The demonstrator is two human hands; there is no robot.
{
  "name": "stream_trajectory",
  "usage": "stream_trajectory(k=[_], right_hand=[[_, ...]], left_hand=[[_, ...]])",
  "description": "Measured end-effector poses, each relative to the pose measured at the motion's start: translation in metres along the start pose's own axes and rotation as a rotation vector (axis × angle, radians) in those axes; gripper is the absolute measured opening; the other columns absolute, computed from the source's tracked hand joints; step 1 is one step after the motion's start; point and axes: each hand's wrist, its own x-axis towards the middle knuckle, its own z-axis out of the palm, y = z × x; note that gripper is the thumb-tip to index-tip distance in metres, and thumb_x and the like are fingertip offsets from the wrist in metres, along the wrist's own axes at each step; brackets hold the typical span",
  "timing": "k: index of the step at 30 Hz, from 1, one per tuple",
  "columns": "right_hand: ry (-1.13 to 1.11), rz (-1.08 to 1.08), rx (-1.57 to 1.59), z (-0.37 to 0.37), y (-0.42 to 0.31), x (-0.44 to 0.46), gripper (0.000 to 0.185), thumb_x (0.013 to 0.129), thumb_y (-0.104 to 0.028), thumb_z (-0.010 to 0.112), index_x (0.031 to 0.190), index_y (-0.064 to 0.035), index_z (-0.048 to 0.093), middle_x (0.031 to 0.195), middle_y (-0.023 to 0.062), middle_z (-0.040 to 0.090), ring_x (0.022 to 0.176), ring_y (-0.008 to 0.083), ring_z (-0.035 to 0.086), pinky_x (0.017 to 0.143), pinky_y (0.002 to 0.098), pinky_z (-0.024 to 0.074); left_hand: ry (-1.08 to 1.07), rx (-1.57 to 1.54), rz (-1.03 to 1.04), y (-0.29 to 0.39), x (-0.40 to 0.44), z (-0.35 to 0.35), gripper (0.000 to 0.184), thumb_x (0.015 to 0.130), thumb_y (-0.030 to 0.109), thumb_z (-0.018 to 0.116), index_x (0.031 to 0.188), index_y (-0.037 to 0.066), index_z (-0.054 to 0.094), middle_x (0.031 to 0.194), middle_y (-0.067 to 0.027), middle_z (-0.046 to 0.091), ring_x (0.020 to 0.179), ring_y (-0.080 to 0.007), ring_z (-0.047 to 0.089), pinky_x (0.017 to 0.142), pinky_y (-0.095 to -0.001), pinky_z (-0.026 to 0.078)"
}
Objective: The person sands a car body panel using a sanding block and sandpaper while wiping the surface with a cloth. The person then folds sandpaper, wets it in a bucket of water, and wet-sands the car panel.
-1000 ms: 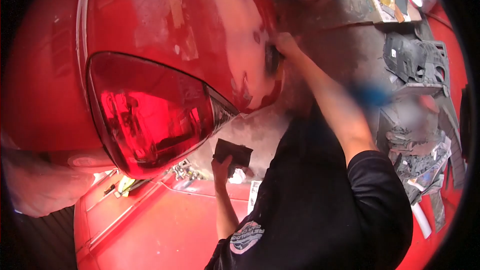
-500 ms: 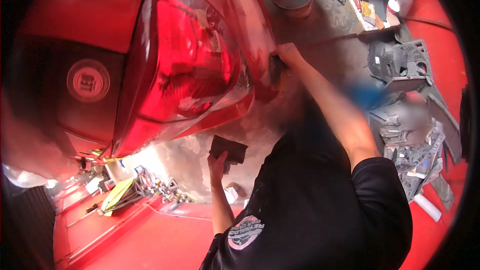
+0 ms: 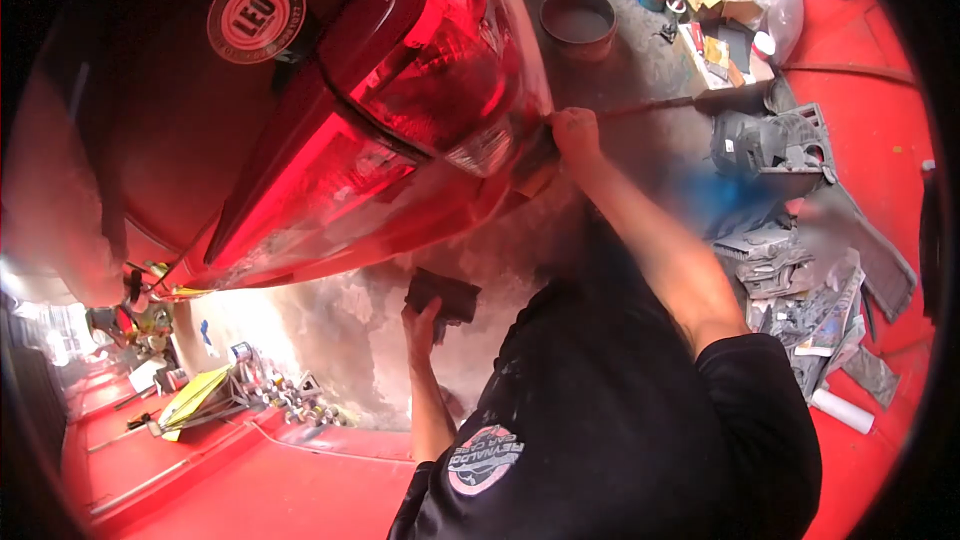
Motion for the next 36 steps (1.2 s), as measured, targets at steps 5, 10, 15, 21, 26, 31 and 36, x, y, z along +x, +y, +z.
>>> stream_trajectory(k=[5, 10, 15, 21, 26, 31, 36], right_hand=[[0.174, -0.365, -0.230, -0.010, -0.028, -0.031, 0.012, 0.083, -0.015, 0.074, 0.086, -0.0056, 0.082, 0.078, 0.0195, 0.073, 0.075, 0.0355, 0.073, 0.071, 0.0411, 0.0591], [-0.017, 0.207, 0.490, -0.051, -0.094, -0.052, 0.019, 0.087, -0.017, 0.072, 0.082, 0.0009, 0.078, 0.086, 0.0194, 0.078, 0.081, 0.0290, 0.076, 0.074, 0.0382, 0.0563], [-0.098, 0.310, 0.770, -0.074, -0.025, -0.045, 0.017, 0.089, -0.014, 0.073, 0.094, 0.0017, 0.079, 0.092, 0.0131, 0.079, 0.086, 0.0204, 0.074, 0.078, 0.0341, 0.0548], [-0.232, 0.679, 1.047, -0.077, 0.048, 0.014, 0.016, 0.089, -0.014, 0.076, 0.094, 0.0012, 0.078, 0.088, 0.0075, 0.076, 0.079, 0.0172, 0.069, 0.074, 0.0340, 0.0538], [-0.282, 0.685, 1.048, -0.013, 0.107, 0.087, 0.014, 0.085, -0.016, 0.080, 0.087, -0.0013, 0.079, 0.079, 0.0051, 0.073, 0.071, 0.0154, 0.066, 0.068, 0.0341, 0.0529], [-0.311, 0.492, 0.914, 0.061, 0.147, 0.152, 0.019, 0.083, -0.016, 0.081, 0.092, 0.0014, 0.080, 0.080, 0.0054, 0.074, 0.073, 0.0124, 0.065, 0.068, 0.0337, 0.0522], [-0.340, -0.355, 0.023, 0.139, 0.203, 0.191, 0.022, 0.087, -0.016, 0.070, 0.102, -0.0054, 0.083, 0.097, 0.0125, 0.081, 0.087, 0.0249, 0.078, 0.081, 0.0376, 0.0602]], left_hand=[[-0.034, -0.054, 0.084, 0.000, -0.006, 0.004, 0.036, 0.094, 0.017, 0.077, 0.122, -0.004, 0.071, 0.103, -0.0082, 0.076, 0.081, -0.0173, 0.071, 0.069, -0.0327, 0.056], [-0.005, 0.010, 0.040, 0.007, -0.012, 0.010, 0.036, 0.094, 0.016, 0.077, 0.122, -0.005, 0.071, 0.106, -0.0090, 0.077, 0.085, -0.0170, 0.070, 0.073, -0.0333, 0.056], [0.032, 0.060, 0.066, -0.016, -0.014, 0.003, 0.037, 0.094, 0.017, 0.078, 0.122, -0.006, 0.072, 0.105, -0.0088, 0.077, 0.086, -0.0164, 0.069, 0.073, -0.0331, 0.056], [0.022, 0.106, -0.047, 0.019, -0.040, 0.032, 0.037, 0.095, 0.018, 0.076, 0.123, -0.006, 0.071, 0.106, -0.0084, 0.076, 0.088, -0.0166, 0.070, 0.075, -0.0317, 0.056], [0.062, 0.145, -0.048, 0.039, -0.033, 0.067, 0.034, 0.096, 0.016, 0.075, 0.122, -0.005, 0.071, 0.103, -0.0079, 0.076, 0.084, -0.0161, 0.070, 0.071, -0.0320, 0.057], [0.196, 0.146, -0.121, 0.064, -0.048, 0.097, 0.030, 0.096, 0.016, 0.075, 0.118, -0.005, 0.072, 0.102, -0.0093, 0.076, 0.079, -0.0162, 0.070, 0.067, -0.0328, 0.057], [0.296, 0.149, -0.266, 0.082, -0.077, 0.132, 0.031, 0.095, 0.015, 0.076, 0.117, -0.006, 0.072, 0.104, -0.0088, 0.076, 0.082, -0.0167, 0.070, 0.069, -0.0328, 0.057]])
